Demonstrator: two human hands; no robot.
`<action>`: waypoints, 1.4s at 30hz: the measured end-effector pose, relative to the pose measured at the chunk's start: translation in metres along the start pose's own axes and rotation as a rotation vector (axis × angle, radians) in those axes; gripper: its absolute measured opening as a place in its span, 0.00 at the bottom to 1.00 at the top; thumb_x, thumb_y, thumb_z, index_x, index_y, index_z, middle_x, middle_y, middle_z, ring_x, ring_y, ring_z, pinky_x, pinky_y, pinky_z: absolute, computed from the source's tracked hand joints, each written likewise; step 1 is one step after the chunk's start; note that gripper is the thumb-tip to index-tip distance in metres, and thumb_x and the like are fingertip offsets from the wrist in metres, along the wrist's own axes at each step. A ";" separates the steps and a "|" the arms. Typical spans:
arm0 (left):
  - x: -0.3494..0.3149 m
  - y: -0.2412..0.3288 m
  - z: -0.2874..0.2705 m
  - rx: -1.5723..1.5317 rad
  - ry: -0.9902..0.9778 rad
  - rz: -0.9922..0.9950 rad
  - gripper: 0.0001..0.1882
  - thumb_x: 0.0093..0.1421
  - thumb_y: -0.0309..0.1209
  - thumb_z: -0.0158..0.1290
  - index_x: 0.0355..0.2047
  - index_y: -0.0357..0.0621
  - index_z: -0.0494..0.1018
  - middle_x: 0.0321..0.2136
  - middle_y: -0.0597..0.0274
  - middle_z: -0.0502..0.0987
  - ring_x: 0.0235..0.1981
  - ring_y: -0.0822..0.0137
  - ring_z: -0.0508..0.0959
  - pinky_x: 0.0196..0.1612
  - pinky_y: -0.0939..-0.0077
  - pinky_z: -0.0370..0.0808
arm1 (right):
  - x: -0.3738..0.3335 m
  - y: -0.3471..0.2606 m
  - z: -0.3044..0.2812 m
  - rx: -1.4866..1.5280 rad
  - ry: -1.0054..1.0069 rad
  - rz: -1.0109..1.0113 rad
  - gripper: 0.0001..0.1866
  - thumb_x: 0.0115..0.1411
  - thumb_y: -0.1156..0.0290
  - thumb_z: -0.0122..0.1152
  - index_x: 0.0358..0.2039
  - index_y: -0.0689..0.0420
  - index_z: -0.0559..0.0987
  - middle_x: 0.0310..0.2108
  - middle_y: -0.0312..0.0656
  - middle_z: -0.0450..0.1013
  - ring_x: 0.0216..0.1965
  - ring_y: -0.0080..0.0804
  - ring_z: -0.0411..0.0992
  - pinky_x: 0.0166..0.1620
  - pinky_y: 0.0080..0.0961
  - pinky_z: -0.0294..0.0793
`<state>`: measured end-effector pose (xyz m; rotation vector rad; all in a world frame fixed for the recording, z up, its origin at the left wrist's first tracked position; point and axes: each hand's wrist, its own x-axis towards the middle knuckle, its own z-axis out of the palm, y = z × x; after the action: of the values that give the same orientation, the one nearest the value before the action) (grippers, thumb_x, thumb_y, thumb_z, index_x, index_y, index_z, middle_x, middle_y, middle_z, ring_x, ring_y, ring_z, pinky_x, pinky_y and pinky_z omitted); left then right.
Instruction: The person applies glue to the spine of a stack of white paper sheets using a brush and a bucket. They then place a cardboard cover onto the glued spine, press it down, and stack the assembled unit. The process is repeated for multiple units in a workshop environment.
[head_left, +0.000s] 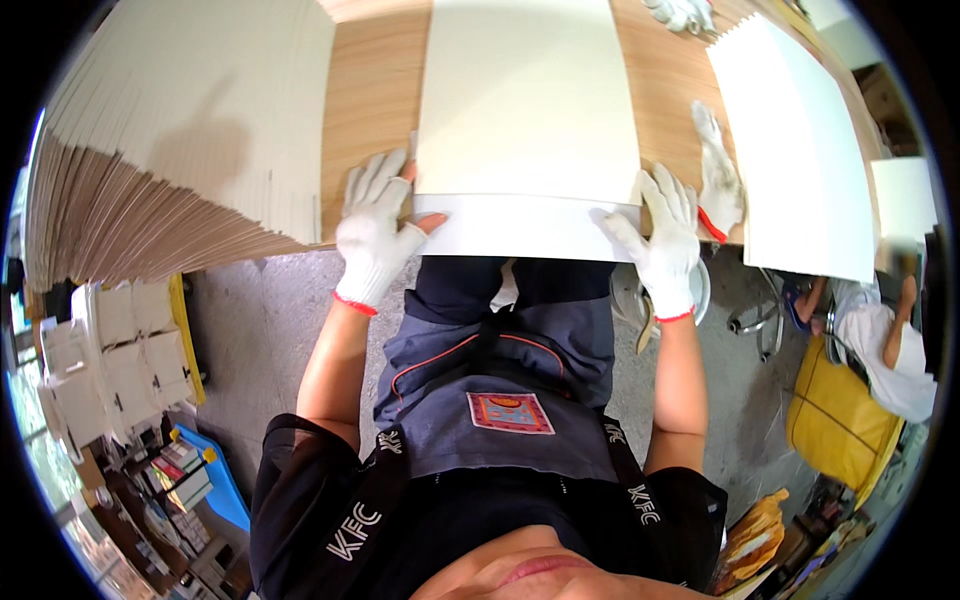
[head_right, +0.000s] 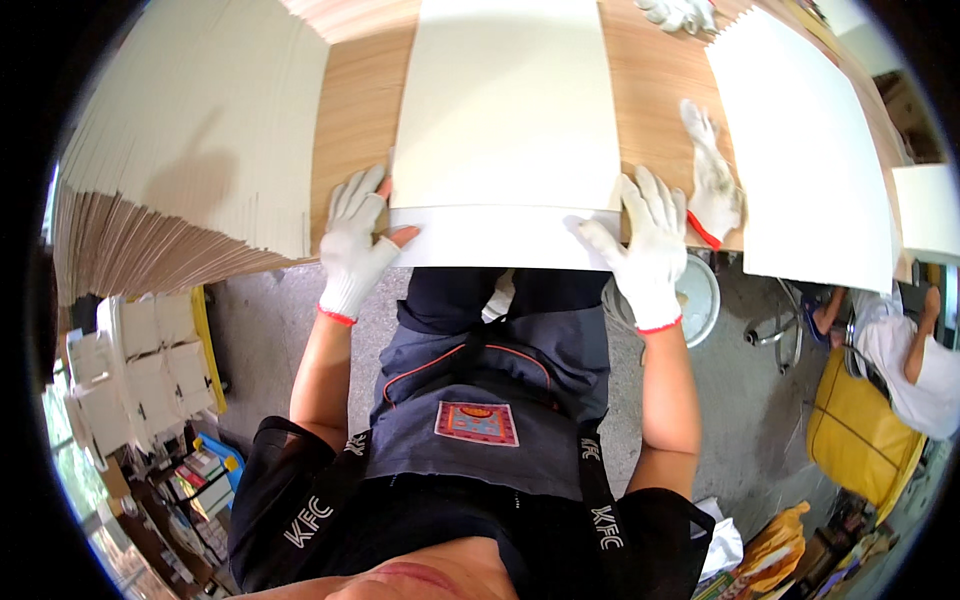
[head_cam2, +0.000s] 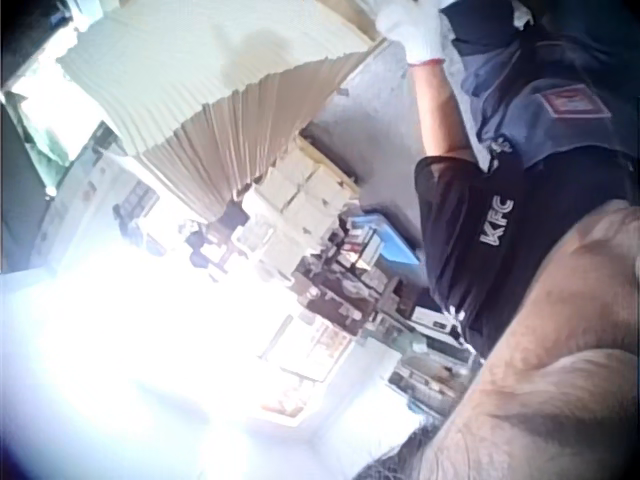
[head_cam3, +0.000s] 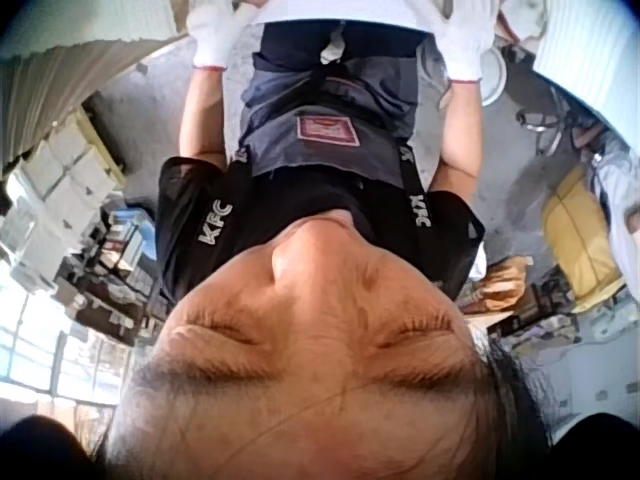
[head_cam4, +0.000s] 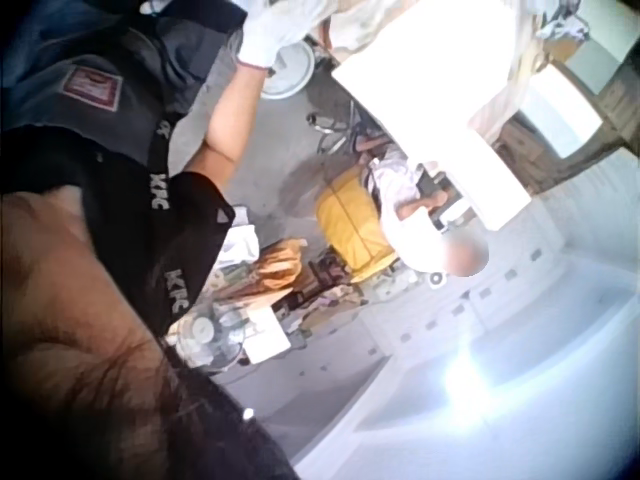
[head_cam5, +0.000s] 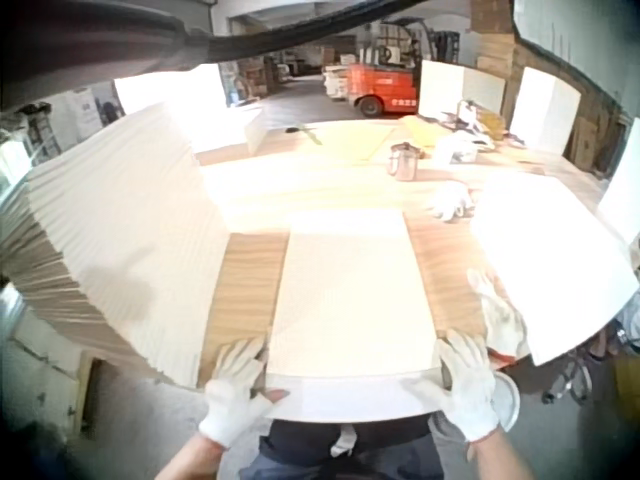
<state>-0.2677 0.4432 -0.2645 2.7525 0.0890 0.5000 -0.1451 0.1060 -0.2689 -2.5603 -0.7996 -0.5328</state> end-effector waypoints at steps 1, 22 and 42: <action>0.000 -0.001 0.000 -0.010 -0.011 -0.009 0.37 0.43 0.40 0.69 0.53 0.37 0.73 0.60 0.48 0.70 0.62 0.46 0.66 0.67 0.56 0.59 | 0.000 -0.001 -0.001 0.000 -0.011 0.005 0.37 0.49 0.45 0.69 0.49 0.64 0.77 0.55 0.57 0.71 0.58 0.53 0.66 0.64 0.52 0.57; -0.001 0.002 0.000 0.012 0.020 0.011 0.31 0.43 0.42 0.69 0.44 0.36 0.75 0.58 0.47 0.71 0.61 0.48 0.67 0.65 0.54 0.61 | 0.001 -0.002 -0.004 0.015 -0.014 0.010 0.37 0.49 0.44 0.70 0.49 0.61 0.75 0.54 0.56 0.70 0.58 0.54 0.66 0.63 0.51 0.58; 0.034 0.046 -0.029 0.015 -0.298 0.255 0.36 0.37 0.38 0.70 0.50 0.54 0.73 0.51 0.64 0.73 0.50 0.58 0.75 0.49 0.64 0.75 | 0.005 -0.010 -0.015 0.190 0.021 0.072 0.33 0.51 0.46 0.68 0.49 0.60 0.76 0.52 0.54 0.72 0.55 0.51 0.68 0.59 0.44 0.65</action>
<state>-0.2459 0.4138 -0.2117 2.8328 -0.3341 0.1456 -0.1512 0.1086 -0.2513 -2.3948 -0.7120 -0.4388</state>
